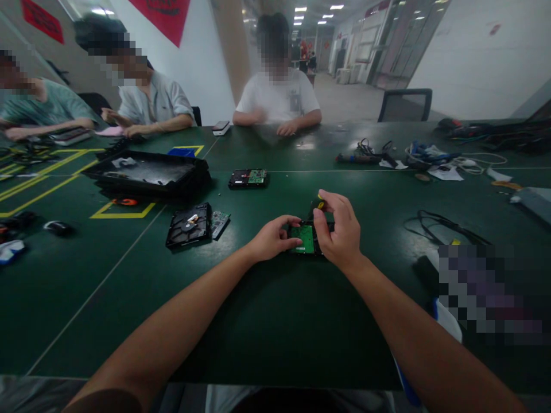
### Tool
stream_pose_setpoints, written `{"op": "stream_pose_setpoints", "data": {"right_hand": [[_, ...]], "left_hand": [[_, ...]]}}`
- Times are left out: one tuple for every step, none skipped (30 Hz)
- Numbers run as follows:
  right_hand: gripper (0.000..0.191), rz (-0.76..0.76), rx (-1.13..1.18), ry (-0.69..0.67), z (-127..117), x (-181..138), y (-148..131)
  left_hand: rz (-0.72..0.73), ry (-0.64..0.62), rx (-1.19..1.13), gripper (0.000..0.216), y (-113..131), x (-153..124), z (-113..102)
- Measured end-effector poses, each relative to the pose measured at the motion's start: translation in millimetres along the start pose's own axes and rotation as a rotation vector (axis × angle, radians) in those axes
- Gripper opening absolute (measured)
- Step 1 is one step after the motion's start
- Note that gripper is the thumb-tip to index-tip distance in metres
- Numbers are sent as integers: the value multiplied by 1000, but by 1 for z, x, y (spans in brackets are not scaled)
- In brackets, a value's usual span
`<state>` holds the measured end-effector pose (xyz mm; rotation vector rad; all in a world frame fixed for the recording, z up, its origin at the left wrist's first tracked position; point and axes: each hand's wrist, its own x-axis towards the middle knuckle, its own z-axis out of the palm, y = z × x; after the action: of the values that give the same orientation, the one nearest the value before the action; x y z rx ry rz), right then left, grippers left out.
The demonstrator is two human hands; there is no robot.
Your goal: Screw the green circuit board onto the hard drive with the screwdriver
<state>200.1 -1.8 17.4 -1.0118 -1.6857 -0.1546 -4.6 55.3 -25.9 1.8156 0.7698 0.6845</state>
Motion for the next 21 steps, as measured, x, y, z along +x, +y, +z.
{"op": "stream_pose_setpoints", "data": {"right_hand": [[48, 13, 16, -8, 0, -1, 1], [48, 25, 26, -12, 1, -1, 1], [48, 33, 28, -11, 1, -2, 1], [48, 34, 19, -5, 1, -2, 1], [47, 28, 4, 4, 1, -1, 1], [47, 18, -13, 10, 0, -1, 1], [46, 8, -25, 13, 0, 0, 0], [46, 0, -29, 16, 0, 0, 0], [46, -5, -25, 18, -1, 1, -1], [46, -5, -13, 19, -1, 1, -1], [46, 0, 7, 18, 0, 1, -1], [46, 11, 28, 12, 0, 0, 0], [46, 25, 42, 5, 0, 0, 0], [47, 38, 45, -2, 0, 0, 0], [47, 45, 35, -2, 1, 0, 1], [46, 45, 17, 3, 1, 0, 1], [46, 36, -6, 13, 1, 0, 0], [46, 22, -23, 22, 0, 0, 0], [46, 8, -31, 24, 0, 1, 0], [46, 0, -29, 20, 0, 1, 0], [47, -1, -19, 9, 0, 1, 0]], "left_hand": [[0, -1, -4, 58, 0, 0, 0], [-1, -1, -9, 58, 0, 0, 0], [-2, -2, -11, 58, 0, 0, 0], [-3, -3, -9, 58, 1, 0, 0], [-5, -4, -7, 57, 1, 0, 0], [-8, -5, -6, 57, 1, 0, 0], [-12, -7, -7, 57, 1, 0, 0], [-14, -7, -8, 57, 1, 0, 0], [-14, -7, -9, 57, 1, 0, 0], [-12, -5, -10, 57, 1, 0, 0], [-10, -2, -9, 57, 0, 0, 0], [-8, 0, -9, 57, 0, 0, 0], [-7, 1, -7, 57, 0, 0, 0], [-7, 1, -6, 57, 0, 0, 0], [-9, -1, -3, 57, 0, 0, 0], [-10, -2, 1, 57, 1, 0, 0], [-9, -4, 3, 57, 1, 0, 0], [-9, -4, 2, 57, 1, 0, 0], [-8, -3, 0, 57, 1, 0, 0], [-7, -2, -4, 56, 1, 0, 0], [-6, 0, -9, 56, 1, 0, 0]]}}
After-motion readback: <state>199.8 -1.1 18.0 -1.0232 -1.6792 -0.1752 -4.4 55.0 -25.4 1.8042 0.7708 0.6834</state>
